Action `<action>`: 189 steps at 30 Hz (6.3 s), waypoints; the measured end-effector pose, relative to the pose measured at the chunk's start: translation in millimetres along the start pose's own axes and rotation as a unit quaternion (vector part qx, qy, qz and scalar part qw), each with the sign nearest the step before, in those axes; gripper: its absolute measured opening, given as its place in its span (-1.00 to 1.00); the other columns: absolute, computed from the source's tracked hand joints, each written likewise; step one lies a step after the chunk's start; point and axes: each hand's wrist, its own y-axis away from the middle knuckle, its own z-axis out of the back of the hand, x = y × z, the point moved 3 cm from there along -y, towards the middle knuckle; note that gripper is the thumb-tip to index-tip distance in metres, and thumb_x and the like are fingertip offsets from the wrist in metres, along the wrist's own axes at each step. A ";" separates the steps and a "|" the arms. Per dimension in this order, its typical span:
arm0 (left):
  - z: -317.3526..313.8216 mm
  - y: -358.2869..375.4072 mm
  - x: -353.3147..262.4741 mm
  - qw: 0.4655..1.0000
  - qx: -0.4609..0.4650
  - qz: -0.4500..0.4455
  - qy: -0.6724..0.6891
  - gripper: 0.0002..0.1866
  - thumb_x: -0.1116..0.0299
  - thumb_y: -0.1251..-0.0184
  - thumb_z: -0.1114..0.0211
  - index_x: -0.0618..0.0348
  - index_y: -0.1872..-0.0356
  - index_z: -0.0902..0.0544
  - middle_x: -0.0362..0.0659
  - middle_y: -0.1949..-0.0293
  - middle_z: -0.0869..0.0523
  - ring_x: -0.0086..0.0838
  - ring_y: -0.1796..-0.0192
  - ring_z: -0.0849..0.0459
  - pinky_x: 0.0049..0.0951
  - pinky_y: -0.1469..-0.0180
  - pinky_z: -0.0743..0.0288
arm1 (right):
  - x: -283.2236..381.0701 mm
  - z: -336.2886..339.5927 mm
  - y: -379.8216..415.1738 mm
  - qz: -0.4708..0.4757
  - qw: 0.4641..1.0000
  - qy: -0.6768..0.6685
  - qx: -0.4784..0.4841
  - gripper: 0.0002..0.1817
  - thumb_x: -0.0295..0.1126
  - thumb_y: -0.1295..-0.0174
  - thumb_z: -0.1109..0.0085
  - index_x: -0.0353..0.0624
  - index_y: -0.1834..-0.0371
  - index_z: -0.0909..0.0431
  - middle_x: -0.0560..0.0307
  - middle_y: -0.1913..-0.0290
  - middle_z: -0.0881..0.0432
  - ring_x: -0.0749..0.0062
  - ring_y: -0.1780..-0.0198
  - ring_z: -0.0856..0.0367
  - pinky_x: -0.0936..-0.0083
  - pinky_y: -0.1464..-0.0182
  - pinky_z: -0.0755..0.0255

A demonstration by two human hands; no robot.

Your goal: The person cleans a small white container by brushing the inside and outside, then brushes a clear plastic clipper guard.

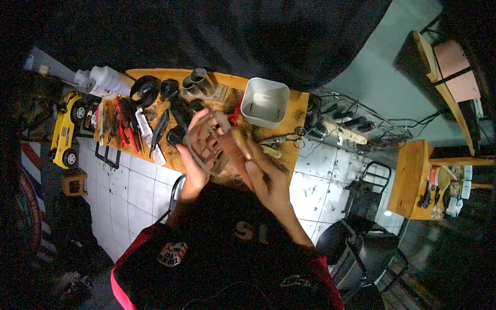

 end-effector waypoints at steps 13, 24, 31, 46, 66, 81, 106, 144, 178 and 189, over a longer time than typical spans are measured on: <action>-6.6 -2.4 6.6 0.995 0.055 0.061 0.049 0.02 -0.52 -0.22 0.21 0.22 -0.41 -0.11 -0.01 -0.21 -0.41 -0.22 -0.20 -0.48 -0.17 -0.25 -0.36 | 4.3 19.5 2.3 0.083 0.980 0.058 0.169 -0.54 -0.30 -0.24 -0.25 0.03 -0.24 -0.52 -0.13 -0.11 -0.60 0.01 -0.16 -0.57 0.28 -0.22 -0.39; -9.0 -2.4 1.8 0.995 0.032 0.082 0.048 -0.01 -0.51 -0.26 0.35 0.20 -0.40 -0.13 0.06 -0.17 -0.49 -0.15 -0.09 -0.59 -0.17 -0.15 -0.48 | 10.6 7.8 3.6 0.111 0.980 0.037 0.161 -0.52 -0.35 -0.24 -0.23 -0.09 -0.26 -0.49 -0.03 0.20 -0.66 0.26 0.22 -0.63 0.42 0.10 -0.47; -5.8 2.3 -5.2 0.992 0.051 0.104 -0.044 -0.01 -0.51 -0.26 0.35 0.20 -0.39 -0.17 0.01 -0.21 -0.46 -0.23 -0.20 -0.51 -0.22 -0.23 -0.41 | 5.4 24.1 0.5 0.015 0.996 0.061 0.057 -0.56 -0.28 -0.23 -0.26 -0.04 -0.20 -0.55 -0.15 -0.07 -0.62 0.02 -0.10 -0.61 0.29 -0.15 -0.44; -0.3 -1.8 -2.6 0.992 0.014 0.125 -0.027 -0.10 -0.45 -0.33 0.32 0.13 -0.37 -0.25 -0.06 -0.17 -0.52 -0.35 -0.18 -0.52 -0.27 -0.16 -0.46 | 15.6 18.3 -2.8 0.145 0.975 0.141 0.091 -0.48 -0.33 -0.11 -0.36 0.00 -0.21 -0.55 -0.07 0.12 -0.65 0.13 0.15 -0.66 0.40 0.09 -0.52; 2.9 0.5 13.0 0.995 0.042 0.074 -0.045 -0.10 -0.46 -0.31 0.27 0.09 -0.40 -0.18 -0.04 -0.26 -0.39 -0.25 -0.23 -0.45 -0.21 -0.26 -0.33 | 13.9 28.9 -4.4 0.033 0.990 0.054 0.122 -0.54 -0.34 -0.23 -0.26 -0.07 -0.23 -0.51 -0.18 0.06 -0.63 0.04 0.03 -0.62 0.34 -0.04 -0.45; 1.8 0.7 11.1 0.995 0.002 -0.042 -0.095 -0.12 -0.38 -0.37 0.23 0.27 -0.37 -0.20 0.01 -0.20 -0.43 -0.32 -0.24 -0.43 -0.33 -0.31 -0.25 | 4.7 18.4 2.0 -0.030 0.997 -0.004 0.075 -0.59 -0.33 -0.36 -0.10 -0.25 -0.23 -0.47 -0.17 -0.05 -0.64 0.29 -0.09 -0.62 0.43 -0.18 -0.37; -5.7 4.6 -16.8 0.853 0.054 -0.307 -0.419 -0.16 -0.10 0.24 -0.57 0.13 -0.12 -0.52 0.21 -0.31 -0.25 0.12 -0.28 -0.38 -0.01 -0.25 -0.35 | -12.8 7.4 13.2 -0.036 0.994 -0.083 0.056 -0.57 -0.30 -0.46 0.10 -0.39 -0.25 -0.41 -0.12 -0.10 -0.61 0.31 -0.20 -0.49 0.42 -0.28 -0.25; -12.5 2.4 -11.9 0.962 0.134 -0.049 -0.233 -0.24 -0.28 -0.43 0.17 0.24 -0.31 -0.26 0.01 -0.25 -0.37 -0.28 -0.32 -0.34 -0.31 -0.35 -0.15 | 7.2 20.0 0.3 0.030 0.997 0.026 0.061 -0.52 -0.41 -0.20 -0.26 -0.24 -0.22 -0.50 -0.26 -0.06 -0.60 0.05 -0.04 -0.62 0.36 -0.14 -0.40; -4.6 5.3 -4.8 0.962 -0.026 -0.185 -0.198 -0.22 -0.30 -0.42 0.23 0.30 -0.23 -0.29 -0.04 -0.16 -0.37 -0.36 -0.19 -0.38 -0.34 -0.26 -0.21 | 0.2 -6.5 0.6 0.071 0.995 0.072 0.014 -0.58 -0.43 -0.27 -0.18 -0.23 -0.21 -0.50 -0.19 0.00 -0.65 0.07 -0.07 -0.64 0.34 -0.16 -0.41; 3.9 10.8 7.9 0.962 0.002 -0.155 -0.223 -0.26 -0.27 -0.44 0.22 0.29 -0.18 -0.38 0.06 -0.17 -0.41 -0.19 -0.20 -0.42 -0.26 -0.28 -0.19 | -5.1 12.0 2.0 -0.084 0.991 -0.093 0.049 -0.57 -0.32 -0.44 0.02 -0.31 -0.29 -0.40 -0.07 -0.04 -0.64 0.44 -0.08 -0.54 0.52 -0.19 -0.31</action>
